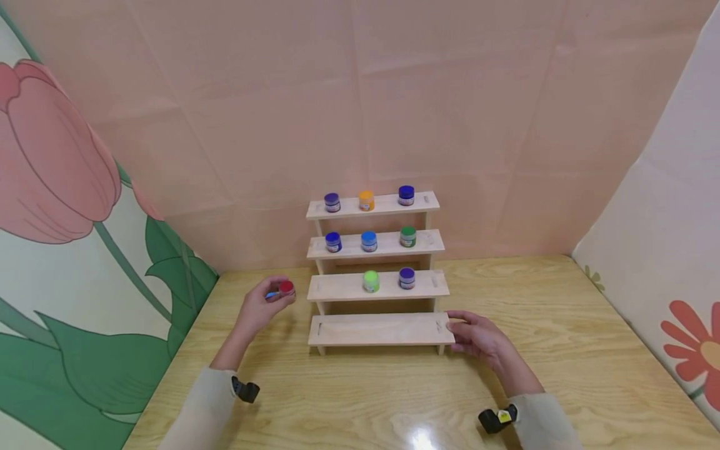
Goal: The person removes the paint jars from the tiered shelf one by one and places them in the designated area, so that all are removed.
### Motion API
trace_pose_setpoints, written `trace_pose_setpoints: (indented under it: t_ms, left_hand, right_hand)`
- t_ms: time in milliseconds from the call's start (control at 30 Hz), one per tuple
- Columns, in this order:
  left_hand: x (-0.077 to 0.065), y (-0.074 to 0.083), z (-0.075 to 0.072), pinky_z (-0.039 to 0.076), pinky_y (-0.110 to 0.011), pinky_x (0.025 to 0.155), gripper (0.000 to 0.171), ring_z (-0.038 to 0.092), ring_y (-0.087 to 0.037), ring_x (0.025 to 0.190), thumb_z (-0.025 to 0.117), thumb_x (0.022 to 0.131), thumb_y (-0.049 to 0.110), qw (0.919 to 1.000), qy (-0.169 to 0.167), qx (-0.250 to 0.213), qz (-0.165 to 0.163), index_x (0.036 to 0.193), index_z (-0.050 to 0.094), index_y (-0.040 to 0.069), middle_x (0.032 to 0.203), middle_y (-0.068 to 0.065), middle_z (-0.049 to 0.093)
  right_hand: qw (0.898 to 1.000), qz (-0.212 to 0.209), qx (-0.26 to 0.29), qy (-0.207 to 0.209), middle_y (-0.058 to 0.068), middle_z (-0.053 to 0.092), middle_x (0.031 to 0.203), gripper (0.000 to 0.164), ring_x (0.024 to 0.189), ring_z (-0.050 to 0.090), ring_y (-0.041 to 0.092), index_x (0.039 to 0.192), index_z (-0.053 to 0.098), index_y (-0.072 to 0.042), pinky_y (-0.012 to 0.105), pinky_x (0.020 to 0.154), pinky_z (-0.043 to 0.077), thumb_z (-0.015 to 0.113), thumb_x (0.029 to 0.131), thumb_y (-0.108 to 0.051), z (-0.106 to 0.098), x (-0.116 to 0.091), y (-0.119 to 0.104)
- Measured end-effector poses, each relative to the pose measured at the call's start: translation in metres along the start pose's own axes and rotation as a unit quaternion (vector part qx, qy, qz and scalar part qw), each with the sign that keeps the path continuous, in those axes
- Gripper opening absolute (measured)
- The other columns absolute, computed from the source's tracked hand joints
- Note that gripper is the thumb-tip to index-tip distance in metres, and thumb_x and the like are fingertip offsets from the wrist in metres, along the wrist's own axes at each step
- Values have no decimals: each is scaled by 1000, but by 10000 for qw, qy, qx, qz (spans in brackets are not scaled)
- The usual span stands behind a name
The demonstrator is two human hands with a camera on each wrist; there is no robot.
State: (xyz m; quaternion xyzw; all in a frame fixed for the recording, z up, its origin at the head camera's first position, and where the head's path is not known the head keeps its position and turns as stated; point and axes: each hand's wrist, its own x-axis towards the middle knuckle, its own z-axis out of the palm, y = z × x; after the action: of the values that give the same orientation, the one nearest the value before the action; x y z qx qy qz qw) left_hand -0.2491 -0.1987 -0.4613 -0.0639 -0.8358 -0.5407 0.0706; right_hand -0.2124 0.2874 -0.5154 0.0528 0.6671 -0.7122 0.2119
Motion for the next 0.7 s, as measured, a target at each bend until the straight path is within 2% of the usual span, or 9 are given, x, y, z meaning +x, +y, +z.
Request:
trace_pose_setpoints:
  t_ms: [100, 433, 467, 667, 700]
  left_hand:
    - [-1, -6, -5, 59, -32, 92, 47, 65, -34, 117, 78, 89, 12, 10000, 27, -15, -73, 132, 61, 3, 124, -17, 64]
    - [-3, -24, -22, 55, -34, 98, 47, 61, -35, 122, 77, 89, 8, 9998, 115, 154, -2, 133, 60, 2, 126, -20, 63]
    - [-4, -22, -24, 55, -35, 99, 47, 60, -36, 122, 76, 90, 7, 9998, 113, 187, -17, 133, 59, 1, 127, -21, 63]
    - [1, -37, -37, 55, -35, 99, 47, 58, -33, 124, 77, 90, 9, 9997, 133, 187, -36, 133, 60, 0, 127, -21, 64]
    - [4, -43, -39, 55, -35, 99, 48, 58, -33, 123, 78, 89, 10, 9997, 150, 181, -42, 133, 60, 1, 127, -20, 64]
  right_hand:
    - [10000, -41, 51, -13, -1, 71, 101, 60, 87, 69, 12, 151, 35, 3, 29, 76, 62, 63, 101, -13, -1, 1, 0]
    - [9999, -110, 14, -114, -1, 71, 101, 62, 88, 69, 12, 152, 33, 5, 29, 77, 62, 62, 101, -14, 0, 0, 2]
    - [9999, -121, 12, -110, -1, 71, 101, 62, 88, 69, 12, 152, 33, 5, 29, 77, 62, 62, 101, -14, 0, 1, 2]
    - [9999, -124, 56, -95, 0, 71, 101, 61, 87, 69, 12, 152, 34, 4, 29, 76, 62, 62, 101, -14, -1, 2, 4]
    - [9998, -138, 47, -128, 0, 71, 101, 61, 87, 69, 12, 152, 34, 4, 29, 76, 62, 62, 101, -14, -1, 1, 4]
